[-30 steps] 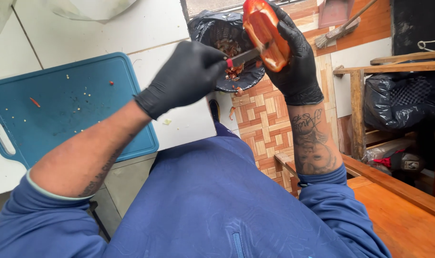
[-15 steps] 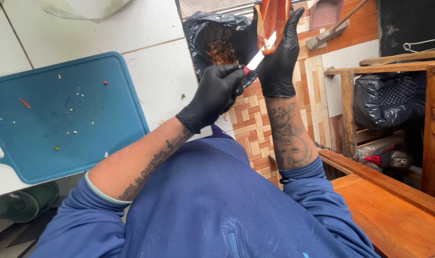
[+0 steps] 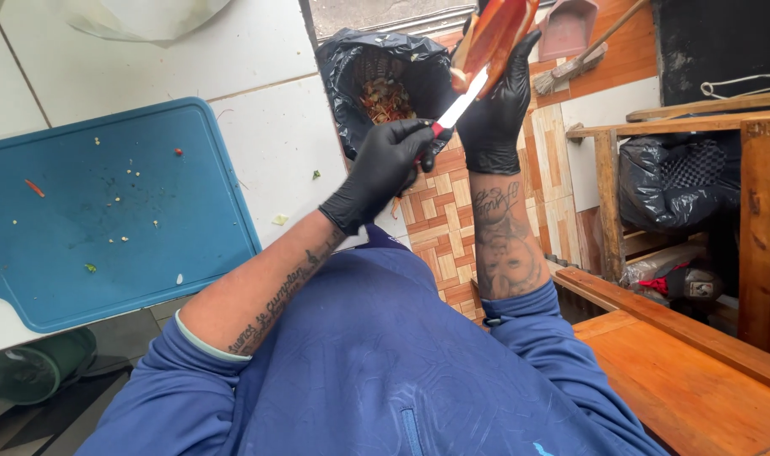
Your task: Cutting and de-seeding red and green bell peppers over a trash bin and cutting board.
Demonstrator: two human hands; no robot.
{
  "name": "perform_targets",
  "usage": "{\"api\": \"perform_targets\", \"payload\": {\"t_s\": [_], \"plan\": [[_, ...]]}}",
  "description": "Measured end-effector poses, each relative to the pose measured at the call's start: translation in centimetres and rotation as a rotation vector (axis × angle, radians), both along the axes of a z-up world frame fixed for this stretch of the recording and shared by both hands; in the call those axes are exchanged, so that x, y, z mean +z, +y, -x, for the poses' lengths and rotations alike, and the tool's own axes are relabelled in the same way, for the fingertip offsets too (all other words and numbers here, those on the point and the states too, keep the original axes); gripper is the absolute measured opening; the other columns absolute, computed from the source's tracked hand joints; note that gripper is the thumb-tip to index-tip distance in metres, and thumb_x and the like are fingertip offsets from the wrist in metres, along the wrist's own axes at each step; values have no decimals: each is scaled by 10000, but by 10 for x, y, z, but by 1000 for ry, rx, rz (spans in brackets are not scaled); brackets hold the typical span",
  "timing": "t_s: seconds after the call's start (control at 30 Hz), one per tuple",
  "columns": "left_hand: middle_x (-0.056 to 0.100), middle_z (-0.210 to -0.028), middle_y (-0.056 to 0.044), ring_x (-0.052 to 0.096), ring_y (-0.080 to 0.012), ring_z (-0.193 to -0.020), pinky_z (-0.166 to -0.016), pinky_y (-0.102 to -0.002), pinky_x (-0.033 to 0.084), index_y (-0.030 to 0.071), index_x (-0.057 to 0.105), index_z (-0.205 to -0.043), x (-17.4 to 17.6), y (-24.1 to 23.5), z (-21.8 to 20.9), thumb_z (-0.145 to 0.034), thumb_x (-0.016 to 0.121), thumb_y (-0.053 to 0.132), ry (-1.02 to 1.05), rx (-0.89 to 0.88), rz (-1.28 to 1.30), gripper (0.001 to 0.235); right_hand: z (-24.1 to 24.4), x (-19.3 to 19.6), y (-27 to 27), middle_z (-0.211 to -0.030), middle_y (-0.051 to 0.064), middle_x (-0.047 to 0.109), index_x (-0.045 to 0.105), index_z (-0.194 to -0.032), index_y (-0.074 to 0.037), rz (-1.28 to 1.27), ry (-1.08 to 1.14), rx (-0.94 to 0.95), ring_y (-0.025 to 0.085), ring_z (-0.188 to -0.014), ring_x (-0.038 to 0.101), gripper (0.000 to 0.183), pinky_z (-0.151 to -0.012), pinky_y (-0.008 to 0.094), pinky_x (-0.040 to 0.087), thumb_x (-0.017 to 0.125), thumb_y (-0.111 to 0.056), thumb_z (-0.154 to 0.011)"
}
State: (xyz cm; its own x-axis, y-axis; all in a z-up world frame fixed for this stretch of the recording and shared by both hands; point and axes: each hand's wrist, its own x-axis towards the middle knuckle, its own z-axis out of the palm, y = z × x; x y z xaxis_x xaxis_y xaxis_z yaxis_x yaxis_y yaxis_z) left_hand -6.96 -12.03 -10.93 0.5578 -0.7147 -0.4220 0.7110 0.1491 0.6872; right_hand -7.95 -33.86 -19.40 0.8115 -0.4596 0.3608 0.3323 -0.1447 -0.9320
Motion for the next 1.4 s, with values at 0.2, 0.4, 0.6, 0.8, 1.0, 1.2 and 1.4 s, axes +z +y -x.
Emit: {"api": "perform_targets", "payload": {"t_s": [0.2,0.4,0.6,0.8,1.0,1.2,1.4], "plan": [[625,-691,2,529,-27,-567,-518,-235,426,-10,770,-1095,-15,2,-6,-1057,632,222,-383,58,-171,273,5,-9,-24,-1502,184,546,222,-1603,-20,49,17,25,249,-1334,599,688,-1131,388,562,540,-434,-1156],[734,-817,5,623,-28,-704,-626,-234,517,-3,767,-1113,-12,-45,-21,-995,723,260,-532,292,-170,291,12,9,8,-1552,191,488,199,-1618,62,178,90,-80,239,-1437,537,712,-1295,453,344,484,-440,-1202],[792,-772,-77,743,-93,-681,-644,-272,585,22,797,-1037,-9,-48,-73,-914,766,248,-790,286,-355,260,40,64,16,-1580,174,474,45,-1615,-15,656,220,-112,304,-1464,510,828,-1287,522,321,589,-429,-1149],[771,-852,-178,777,-246,-726,-706,-345,607,20,789,-1065,-9,-50,-86,-939,777,272,-1386,226,-393,283,51,69,-9,-1554,172,533,416,-1543,-12,-960,204,468,290,-1465,557,726,-1251,452,502,509,-553,-1069],[710,-833,-152,715,-307,-745,-680,-433,560,46,730,-1227,11,-18,-69,-1076,734,271,-1750,143,-385,271,55,63,-18,-1508,168,565,430,-1572,-44,-914,216,309,289,-1389,601,666,-1167,434,544,522,-489,-1085],[670,-692,-107,696,-247,-622,-542,-397,550,122,764,-1167,12,-13,-49,-1037,701,268,-1836,9,-560,205,39,55,-21,-1467,227,567,426,-1526,13,-956,169,215,352,-1354,624,666,-1117,457,587,577,-426,-1050],[706,-661,-100,704,-204,-546,-527,-350,568,113,805,-1034,20,-16,-19,-1036,677,219,-1477,-107,-462,166,25,32,-23,-1453,274,579,428,-1520,77,-904,86,196,381,-1342,644,687,-1118,449,596,594,-410,-1065]]}}
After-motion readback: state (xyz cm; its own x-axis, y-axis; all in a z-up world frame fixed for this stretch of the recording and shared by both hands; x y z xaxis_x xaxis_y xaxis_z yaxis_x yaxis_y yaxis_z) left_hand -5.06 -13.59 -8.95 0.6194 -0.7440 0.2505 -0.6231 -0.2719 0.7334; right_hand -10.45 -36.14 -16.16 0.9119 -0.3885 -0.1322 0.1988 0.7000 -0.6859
